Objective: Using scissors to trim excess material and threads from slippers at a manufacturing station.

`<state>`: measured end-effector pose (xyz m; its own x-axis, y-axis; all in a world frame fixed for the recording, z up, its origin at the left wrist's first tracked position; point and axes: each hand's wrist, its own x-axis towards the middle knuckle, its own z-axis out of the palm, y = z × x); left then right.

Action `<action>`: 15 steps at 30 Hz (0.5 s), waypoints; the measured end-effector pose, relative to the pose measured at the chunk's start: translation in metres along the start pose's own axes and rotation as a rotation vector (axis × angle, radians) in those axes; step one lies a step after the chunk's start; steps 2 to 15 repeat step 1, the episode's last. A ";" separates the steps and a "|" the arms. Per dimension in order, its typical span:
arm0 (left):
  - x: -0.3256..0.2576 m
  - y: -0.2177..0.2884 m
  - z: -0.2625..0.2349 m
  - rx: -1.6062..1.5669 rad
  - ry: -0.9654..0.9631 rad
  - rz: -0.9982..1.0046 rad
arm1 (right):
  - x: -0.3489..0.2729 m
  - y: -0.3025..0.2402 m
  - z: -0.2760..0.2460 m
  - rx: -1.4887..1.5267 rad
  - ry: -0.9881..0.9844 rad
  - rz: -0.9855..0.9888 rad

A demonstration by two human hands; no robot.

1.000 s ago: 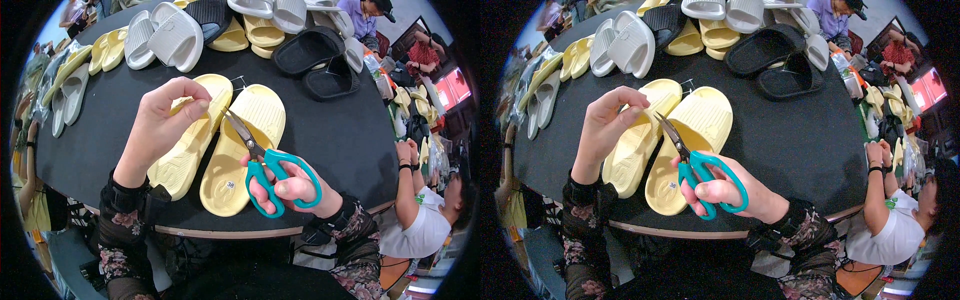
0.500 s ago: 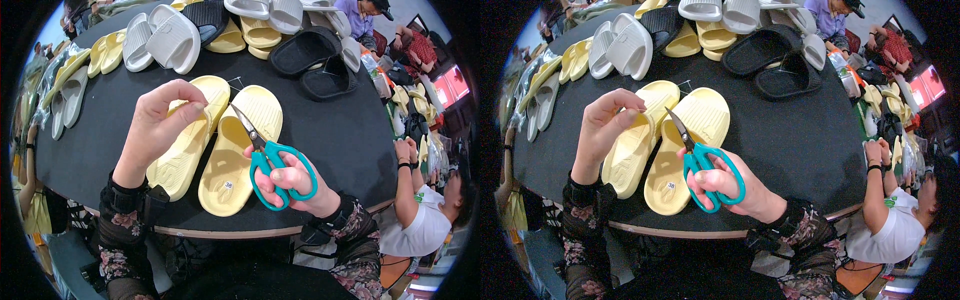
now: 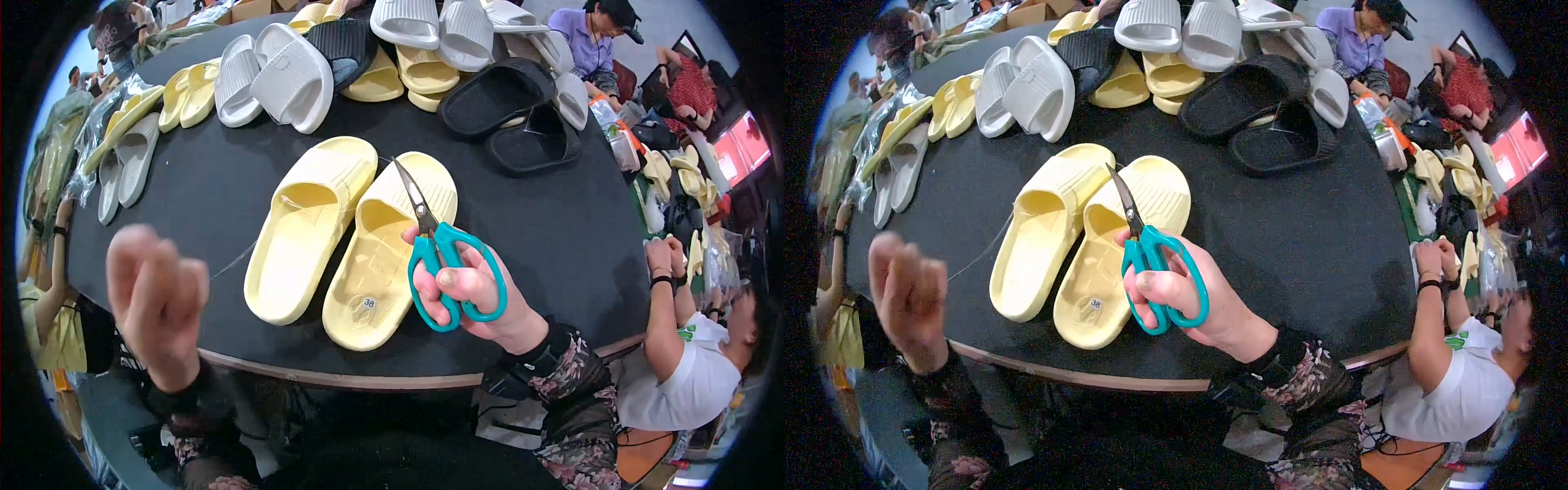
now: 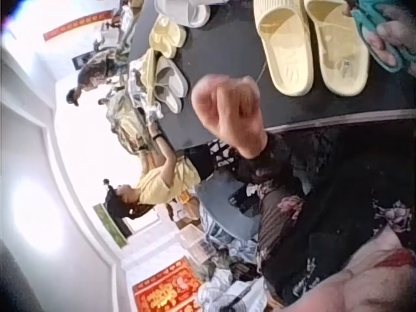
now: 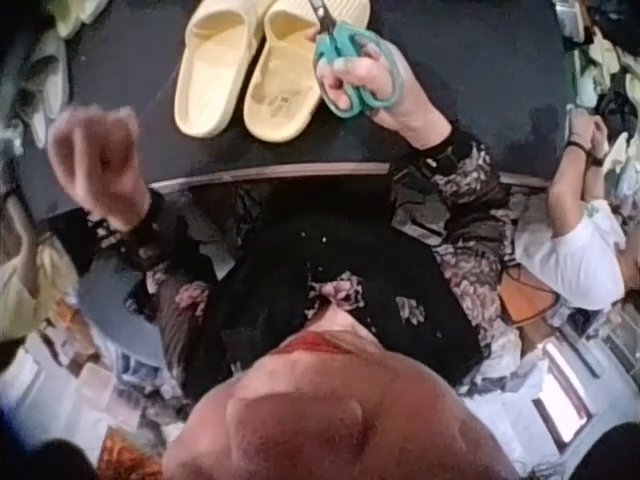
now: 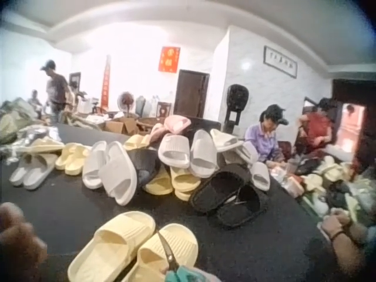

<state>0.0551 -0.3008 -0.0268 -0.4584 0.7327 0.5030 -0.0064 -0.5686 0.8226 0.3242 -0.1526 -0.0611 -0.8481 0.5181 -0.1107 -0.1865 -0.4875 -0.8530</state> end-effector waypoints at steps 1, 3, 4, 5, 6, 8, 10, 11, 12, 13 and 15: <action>-0.005 0.010 -0.016 0.041 -0.092 0.023 | 0.001 0.001 0.001 -0.003 -0.001 0.009; -0.005 0.010 -0.016 0.041 -0.092 0.023 | 0.001 0.001 0.001 -0.003 -0.001 0.009; -0.005 0.010 -0.016 0.041 -0.092 0.023 | 0.001 0.001 0.001 -0.003 -0.001 0.009; -0.005 0.010 -0.016 0.041 -0.092 0.023 | 0.001 0.001 0.001 -0.003 -0.001 0.009; -0.005 0.010 -0.016 0.041 -0.092 0.023 | 0.001 0.001 0.001 -0.003 -0.001 0.009; -0.005 0.010 -0.016 0.041 -0.092 0.023 | 0.001 0.001 0.001 -0.003 -0.001 0.009; -0.005 0.010 -0.016 0.041 -0.092 0.023 | 0.001 0.001 0.001 -0.003 -0.001 0.009; -0.005 0.010 -0.016 0.041 -0.092 0.023 | 0.001 0.001 0.001 -0.003 -0.001 0.009; -0.005 0.010 -0.016 0.041 -0.092 0.023 | 0.001 0.001 0.001 -0.003 -0.001 0.009; -0.005 0.010 -0.016 0.041 -0.092 0.023 | 0.001 0.001 0.001 -0.003 -0.001 0.009; -0.005 0.010 -0.016 0.041 -0.092 0.023 | 0.001 0.001 0.001 -0.003 -0.001 0.009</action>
